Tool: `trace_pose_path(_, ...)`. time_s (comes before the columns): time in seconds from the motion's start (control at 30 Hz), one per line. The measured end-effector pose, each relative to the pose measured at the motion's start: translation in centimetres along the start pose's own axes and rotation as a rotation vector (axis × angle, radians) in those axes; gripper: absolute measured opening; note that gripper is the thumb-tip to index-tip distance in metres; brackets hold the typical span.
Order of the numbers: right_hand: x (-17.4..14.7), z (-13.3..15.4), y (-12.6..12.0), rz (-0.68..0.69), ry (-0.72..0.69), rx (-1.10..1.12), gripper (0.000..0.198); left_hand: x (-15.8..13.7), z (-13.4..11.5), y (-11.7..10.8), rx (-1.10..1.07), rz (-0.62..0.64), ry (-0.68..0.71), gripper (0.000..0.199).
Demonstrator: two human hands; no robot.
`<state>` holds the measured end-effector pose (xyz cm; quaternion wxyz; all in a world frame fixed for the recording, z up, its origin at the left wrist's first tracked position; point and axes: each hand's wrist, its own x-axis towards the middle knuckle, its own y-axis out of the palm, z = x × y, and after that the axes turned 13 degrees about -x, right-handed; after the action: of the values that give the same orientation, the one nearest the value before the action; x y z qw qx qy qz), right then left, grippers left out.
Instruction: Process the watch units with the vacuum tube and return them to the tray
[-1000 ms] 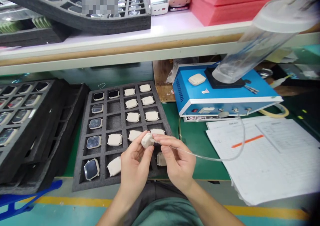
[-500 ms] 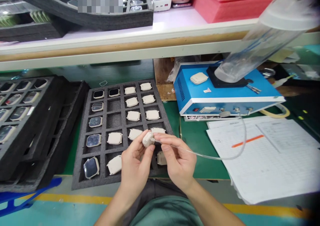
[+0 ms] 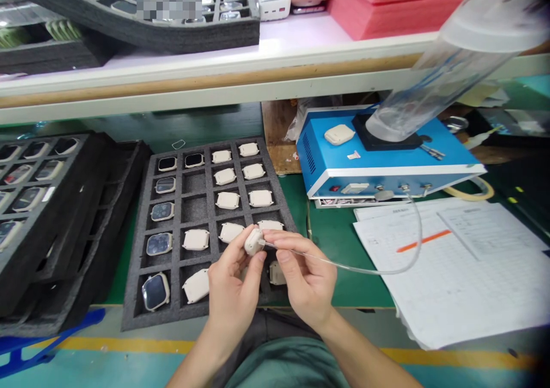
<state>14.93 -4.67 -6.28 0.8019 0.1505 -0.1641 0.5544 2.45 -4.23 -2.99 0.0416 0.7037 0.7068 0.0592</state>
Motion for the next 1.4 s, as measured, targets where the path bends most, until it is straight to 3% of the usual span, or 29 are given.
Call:
trace_pose_path(0.37,0.5,0.2,0.3,-0.010,-0.014,0.035,0.020,-0.1,0.7,-0.4,0.138,0.002,0.053,0.039)
trace_pose_path(0.7,1.3,0.2,0.7,-0.024,-0.056,0.043,0.015,0.5,1.7,-1.5,0.099,0.014,0.021,0.044)
trace_pose_path(1.4,0.5,0.2,0.4,-0.024,-0.010,0.054,0.016,0.0,0.6,-0.1,0.067,-0.023,0.039,0.038)
